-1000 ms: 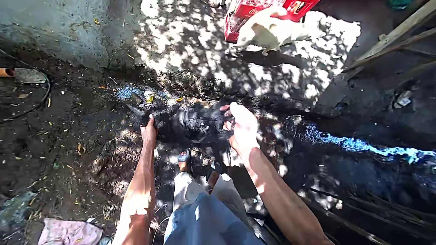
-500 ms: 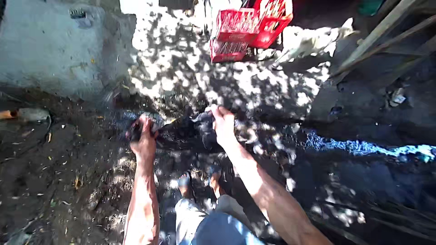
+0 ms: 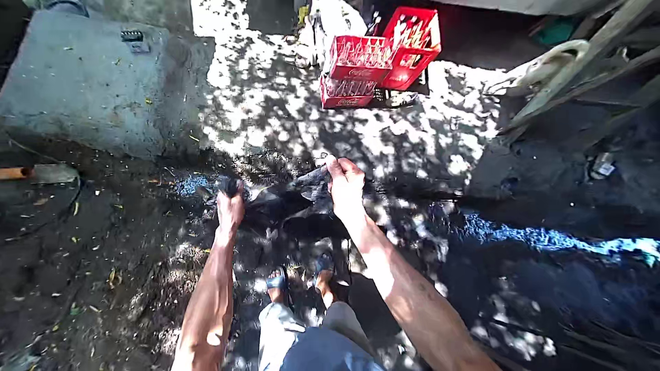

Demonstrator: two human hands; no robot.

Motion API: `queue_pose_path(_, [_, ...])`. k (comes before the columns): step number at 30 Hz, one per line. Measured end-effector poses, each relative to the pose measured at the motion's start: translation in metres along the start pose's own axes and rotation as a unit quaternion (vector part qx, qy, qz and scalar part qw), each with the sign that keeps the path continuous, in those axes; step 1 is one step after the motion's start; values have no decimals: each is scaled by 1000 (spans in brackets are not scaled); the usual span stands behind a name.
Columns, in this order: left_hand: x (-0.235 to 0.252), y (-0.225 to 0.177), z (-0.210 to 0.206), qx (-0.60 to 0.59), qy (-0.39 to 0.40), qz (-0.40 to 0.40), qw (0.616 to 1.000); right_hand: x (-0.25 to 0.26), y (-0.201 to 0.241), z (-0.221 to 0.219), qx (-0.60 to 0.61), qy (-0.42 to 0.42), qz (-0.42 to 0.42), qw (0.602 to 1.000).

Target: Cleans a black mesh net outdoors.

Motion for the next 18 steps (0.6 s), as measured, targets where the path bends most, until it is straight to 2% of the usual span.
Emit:
queue_pose_path(2, [-19,-37,-2,-110,-37,-11,993,-20,-36,13,-24,6,-53,998])
queue_pose_path(3, [-14,-55,-7,-170,-51,-47,983,-14,-47,14,-25,-9,-57,998])
queue_pose_path(4, [-14,-56,-17,-193,-48,-85,976,-11,-54,19,-28,-28,-60,997])
queue_pose_path(7, [-45,2,-45,-28,61,-52,996,-23,-34,43,-66,-50,-72,994])
queue_pose_path(8, [-40,0,-53,4,82,-28,996,-15,-18,50,-73,-59,-62,994])
queue_pose_path(9, [-32,-19,-59,-1,86,-9,996,0,-8,56,-86,-71,-62,992])
queue_pose_path(11, [-62,-58,-53,-74,74,11,994,-3,-39,73,-100,-100,-103,985])
queue_pose_path(13, [-54,-99,-70,-191,50,-69,978,23,-61,93,-75,-139,-71,985])
queue_pose_path(14, [-64,-90,-83,-181,60,-91,977,20,-68,106,-66,-144,-65,985])
queue_pose_path(17, [-71,-48,-130,37,118,-103,987,31,-42,145,-32,-121,-54,991])
queue_pose_path(18, [-63,-58,-143,56,124,-94,986,44,-34,158,-35,-112,-53,992])
Point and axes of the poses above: each hand's wrist, its own x-axis towards the middle knuckle, its own z-axis out of the back of the hand, y = z × x, the point moved 3 cm from there along x, towards the middle knuckle, and after that the axes turned 3 degrees about -z, right-handed, at the moved point
